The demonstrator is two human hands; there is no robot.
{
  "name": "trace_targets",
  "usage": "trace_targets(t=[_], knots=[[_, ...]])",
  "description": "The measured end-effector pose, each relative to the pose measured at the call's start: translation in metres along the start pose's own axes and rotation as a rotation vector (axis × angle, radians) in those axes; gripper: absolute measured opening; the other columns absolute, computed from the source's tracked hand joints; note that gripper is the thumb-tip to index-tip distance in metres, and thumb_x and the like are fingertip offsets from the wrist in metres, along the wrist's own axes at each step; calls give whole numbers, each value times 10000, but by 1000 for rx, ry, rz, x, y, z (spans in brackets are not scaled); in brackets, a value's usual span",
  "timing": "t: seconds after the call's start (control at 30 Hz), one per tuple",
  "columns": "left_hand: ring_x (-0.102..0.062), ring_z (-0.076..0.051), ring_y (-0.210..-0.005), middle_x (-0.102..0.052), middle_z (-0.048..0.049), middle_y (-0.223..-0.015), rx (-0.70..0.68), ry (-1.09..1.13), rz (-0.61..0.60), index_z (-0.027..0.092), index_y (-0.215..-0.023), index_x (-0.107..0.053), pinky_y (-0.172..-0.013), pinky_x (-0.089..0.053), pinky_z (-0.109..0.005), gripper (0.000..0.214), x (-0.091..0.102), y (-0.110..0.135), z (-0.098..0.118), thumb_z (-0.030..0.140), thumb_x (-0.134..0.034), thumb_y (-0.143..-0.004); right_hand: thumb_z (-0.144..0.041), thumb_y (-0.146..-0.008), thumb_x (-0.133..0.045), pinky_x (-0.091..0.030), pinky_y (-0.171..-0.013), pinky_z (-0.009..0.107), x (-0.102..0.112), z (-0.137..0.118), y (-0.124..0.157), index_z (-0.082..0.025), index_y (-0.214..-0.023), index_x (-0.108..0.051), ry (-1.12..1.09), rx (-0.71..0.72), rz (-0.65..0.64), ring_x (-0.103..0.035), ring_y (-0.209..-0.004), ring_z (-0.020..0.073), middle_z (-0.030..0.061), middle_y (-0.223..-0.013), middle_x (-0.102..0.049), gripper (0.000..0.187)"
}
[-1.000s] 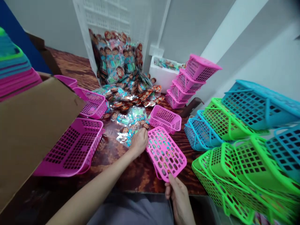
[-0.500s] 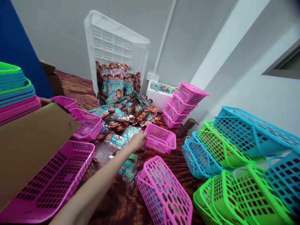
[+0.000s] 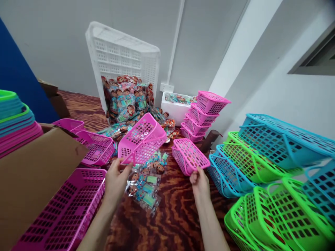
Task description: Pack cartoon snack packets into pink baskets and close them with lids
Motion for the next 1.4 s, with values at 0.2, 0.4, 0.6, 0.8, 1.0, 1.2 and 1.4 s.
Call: trace_targets(t=[0.2,0.4,0.6,0.8,1.0,1.2,1.4], knots=[[-623,-209,-790,-632,-17,-818,-66,-84,-277,201,-844,-642,-693,-485,-281,264,-7,35,9,462,-626,-809,-482,-651,-780,-239,-335,148,-19,5,-90,-195,-653,-462,63,5,94,-335,-348,27,-106,-474,-467,429],[-601,-198,-921,-620,-25,-970,-229,-335,-656,213,-819,-600,-809,-452,-295,111,-51,63,32,160,-505,-844,-664,-816,-607,-519,-537,267,-6,-7,-69,-159,-841,-645,208,-195,-114,-628,-560,155,37,-648,-660,507],[-625,-199,-1008,-657,-26,-1051,-330,-453,-824,225,-973,-620,-910,-478,-315,233,-109,78,28,59,-501,-861,-591,-768,-681,-498,-960,392,45,-11,34,-241,-1232,-635,759,-158,-482,-631,-1144,288,91,-1240,-686,583],[-453,-186,-1364,-421,-66,-1533,-402,-282,-654,256,-1477,-369,-1126,-398,-353,668,-129,78,30,0,-398,-860,-422,-906,-382,-478,-716,431,73,-44,31,-166,-1304,-613,1644,336,-51,-649,-779,323,160,-966,-718,527],[-522,-254,-1284,-596,-113,-1343,-324,-529,-548,197,-1242,-600,-1121,-400,-471,369,-64,69,-30,104,-468,-911,-384,-946,-410,-400,-960,492,-13,-66,87,-125,-1249,-623,1387,913,-24,-566,-1065,353,203,-1132,-649,452],[-357,-292,-1430,-422,-154,-1517,-355,-635,-394,197,-1395,-474,-1159,-325,-551,426,-35,88,-70,276,-489,-976,-414,-898,-517,-344,-1071,451,-148,67,80,-154,-1438,-442,1173,461,-448,-459,-1283,324,182,-1366,-553,604],[-394,-288,-1398,-450,-137,-1500,-347,-656,-369,184,-1391,-481,-1159,-330,-532,418,-37,91,-76,307,-491,-991,-611,-798,-645,-174,-1128,544,-192,120,-12,-7,-1540,-185,1602,156,-257,-251,-1438,403,322,-1515,-350,1061]])
Point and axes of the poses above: each hand's wrist, its own y-axis away from the middle knuckle, its own x-axis out of the back of the hand, z = x × y, the point moved 7 cm from there along -y, towards the middle knuckle
